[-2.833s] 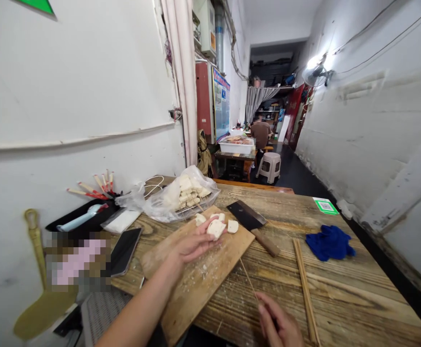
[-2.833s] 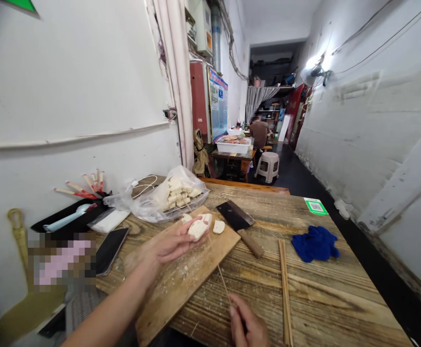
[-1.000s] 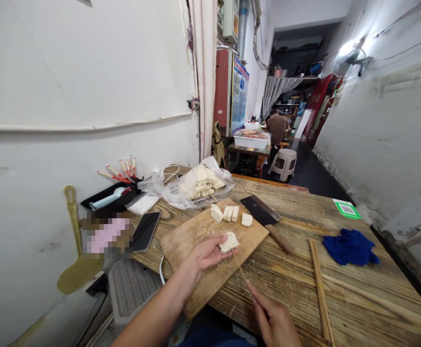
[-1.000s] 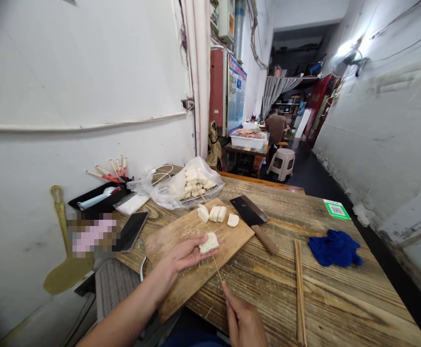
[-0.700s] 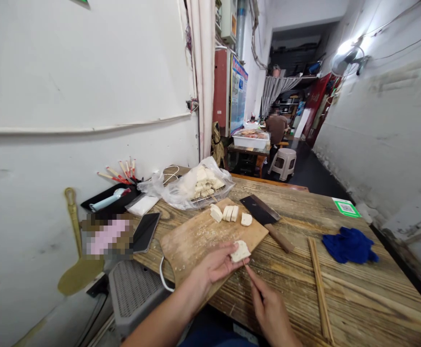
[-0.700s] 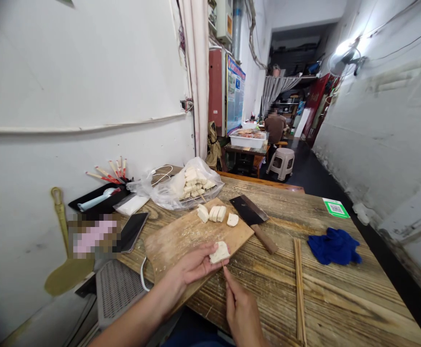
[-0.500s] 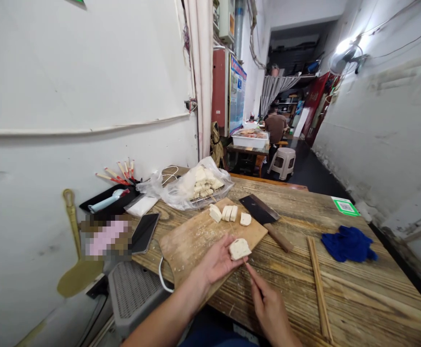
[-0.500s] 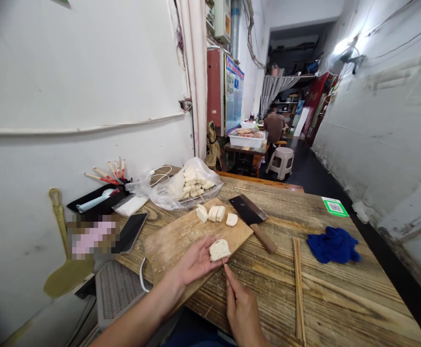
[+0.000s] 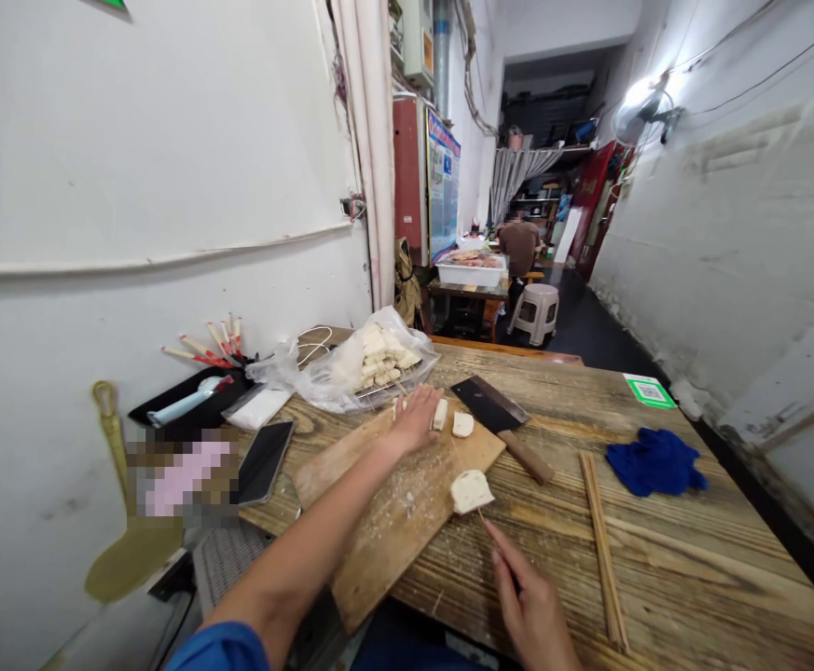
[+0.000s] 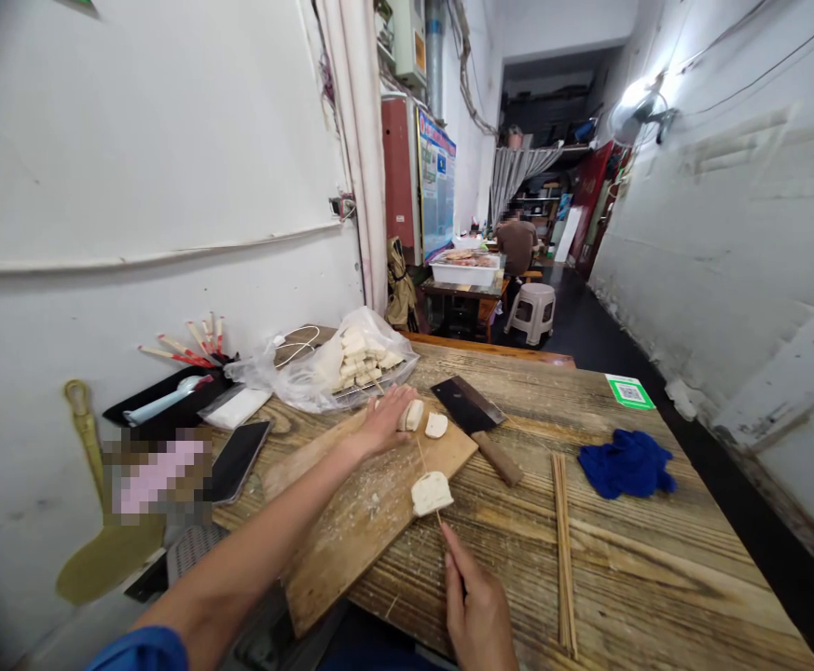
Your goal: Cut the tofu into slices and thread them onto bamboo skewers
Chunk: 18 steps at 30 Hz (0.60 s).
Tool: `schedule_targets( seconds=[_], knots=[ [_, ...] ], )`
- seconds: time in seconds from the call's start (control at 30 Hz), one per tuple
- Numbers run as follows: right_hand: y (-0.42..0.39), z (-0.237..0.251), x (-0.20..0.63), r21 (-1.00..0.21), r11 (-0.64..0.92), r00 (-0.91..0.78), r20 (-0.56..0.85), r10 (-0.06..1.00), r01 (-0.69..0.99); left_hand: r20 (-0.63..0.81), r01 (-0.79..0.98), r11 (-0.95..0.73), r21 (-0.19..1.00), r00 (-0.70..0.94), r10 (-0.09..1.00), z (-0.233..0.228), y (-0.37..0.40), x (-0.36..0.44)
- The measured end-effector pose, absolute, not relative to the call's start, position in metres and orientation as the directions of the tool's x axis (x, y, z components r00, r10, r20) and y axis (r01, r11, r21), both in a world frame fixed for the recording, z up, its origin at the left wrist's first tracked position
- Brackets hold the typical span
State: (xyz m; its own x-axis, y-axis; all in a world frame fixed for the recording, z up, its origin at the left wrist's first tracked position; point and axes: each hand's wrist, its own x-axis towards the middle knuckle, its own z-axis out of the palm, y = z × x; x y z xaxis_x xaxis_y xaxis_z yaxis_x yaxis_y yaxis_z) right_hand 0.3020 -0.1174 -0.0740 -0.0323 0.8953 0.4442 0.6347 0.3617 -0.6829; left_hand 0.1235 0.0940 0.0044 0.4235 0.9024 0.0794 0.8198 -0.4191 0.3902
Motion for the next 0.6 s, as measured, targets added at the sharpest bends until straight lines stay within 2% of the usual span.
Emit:
schedule_targets(
  seconds=[0.07,0.1,0.2,0.33,0.37,0.43,0.5,0.53,0.6],
  knots=[
    [-0.120,-0.077,0.306,-0.681,0.365,-0.044,0.440,0.897,0.634,-0.020,0.859,-0.464,0.217,0.479,0.877,0.004,0.115,0.131],
    [-0.120,-0.079,0.308,-0.682,0.366,-0.053,0.433,0.900,0.633,-0.052,0.855,-0.476,0.205,0.495,0.867,0.003,0.123,0.135],
    [-0.120,-0.083,0.314,-0.689,0.364,-0.072,0.414,0.907,0.627,-0.114,0.832,-0.511,0.215,0.542,0.833,0.000,0.139,0.143],
    [-0.119,-0.081,0.316,-0.704,0.363,-0.040,0.431,0.901,0.610,-0.099,0.801,-0.532,0.273,0.574,0.813,0.007,0.143,0.139],
    [-0.119,-0.079,0.315,-0.708,0.366,-0.029,0.439,0.898,0.604,-0.067,0.778,-0.527,0.343,0.580,0.812,0.011,0.140,0.136],
    [-0.120,-0.074,0.312,-0.718,0.379,-0.022,0.452,0.892,0.584,0.002,0.618,-0.458,0.639,0.594,0.804,0.019,0.129,0.125],
    [-0.120,-0.069,0.308,-0.727,0.401,-0.027,0.466,0.884,0.558,0.025,0.270,-0.236,0.934,0.606,0.795,0.025,0.112,0.111],
    [-0.120,-0.067,0.306,-0.732,0.411,-0.024,0.476,0.879,0.544,0.011,0.093,-0.086,0.992,0.613,0.790,0.026,0.101,0.104],
    [-0.120,-0.062,0.301,-0.734,0.442,-0.034,0.498,0.867,0.516,-0.022,-0.153,0.144,0.978,0.607,0.794,0.025,0.078,0.089]
  ],
)
